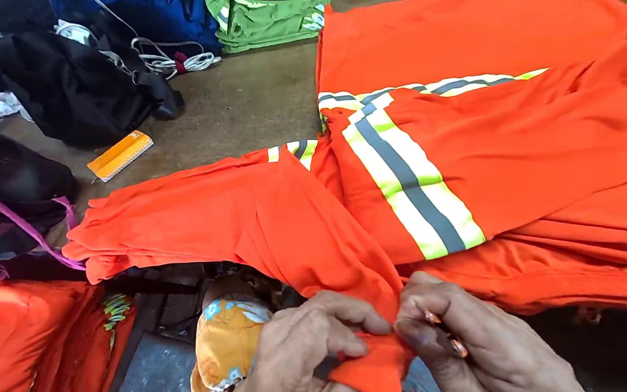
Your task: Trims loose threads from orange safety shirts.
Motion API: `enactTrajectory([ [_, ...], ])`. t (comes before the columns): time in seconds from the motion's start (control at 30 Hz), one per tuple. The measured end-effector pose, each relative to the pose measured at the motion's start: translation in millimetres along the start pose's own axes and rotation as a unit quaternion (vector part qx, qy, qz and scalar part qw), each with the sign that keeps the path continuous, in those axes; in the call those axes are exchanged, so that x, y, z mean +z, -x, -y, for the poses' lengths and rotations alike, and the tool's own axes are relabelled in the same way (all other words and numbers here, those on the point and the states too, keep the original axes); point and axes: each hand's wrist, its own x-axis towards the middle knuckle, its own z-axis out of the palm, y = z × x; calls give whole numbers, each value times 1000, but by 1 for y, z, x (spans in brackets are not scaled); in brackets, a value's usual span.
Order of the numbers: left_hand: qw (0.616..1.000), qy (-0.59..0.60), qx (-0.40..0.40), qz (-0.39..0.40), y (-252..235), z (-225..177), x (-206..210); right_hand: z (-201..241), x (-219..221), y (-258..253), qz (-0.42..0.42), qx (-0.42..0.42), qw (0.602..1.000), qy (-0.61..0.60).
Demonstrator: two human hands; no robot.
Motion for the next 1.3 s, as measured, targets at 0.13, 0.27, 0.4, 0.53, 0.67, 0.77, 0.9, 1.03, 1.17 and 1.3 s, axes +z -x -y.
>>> enactTrajectory([
  [0.13, 999, 22, -16, 39, -3, -1, -2, -4, -3, 0, 6, 0, 1000, -1],
  [0.27, 994, 40, -33, 98, -7, 0, -10, -9, -2, 1, 39, -10, 999, 26],
  [0.4, 989, 12, -45, 142, -10, -6, -15, -13, 0, 2, 47, -18, 998, 37],
  [0.53, 980, -29, -42, 192, -12, -5, -19, -9, 0, 5, 43, -6, 998, 45],
  [0.67, 972, -48, -68, 220, -8, 0, -18, -13, -5, 10, 12, 63, 998, 6],
  [0.77, 977, -63, -87, 185, -4, 2, -17, -16, -24, 16, 36, 119, 991, -49],
  [0.9, 974, -100, -119, 167, -5, -8, -18, -17, -46, 31, 98, 138, 985, -35],
  [1.03, 975, -101, -109, 165, -5, -5, -13, -11, -46, 39, 131, 143, 981, 6],
  [1.17, 976, -99, -105, 166, -6, -7, -10, -9, -37, 38, 116, 131, 984, 15],
  [1.3, 977, -114, -101, 150, -5, -8, -9, -11, -32, 37, 105, 116, 988, 8],
])
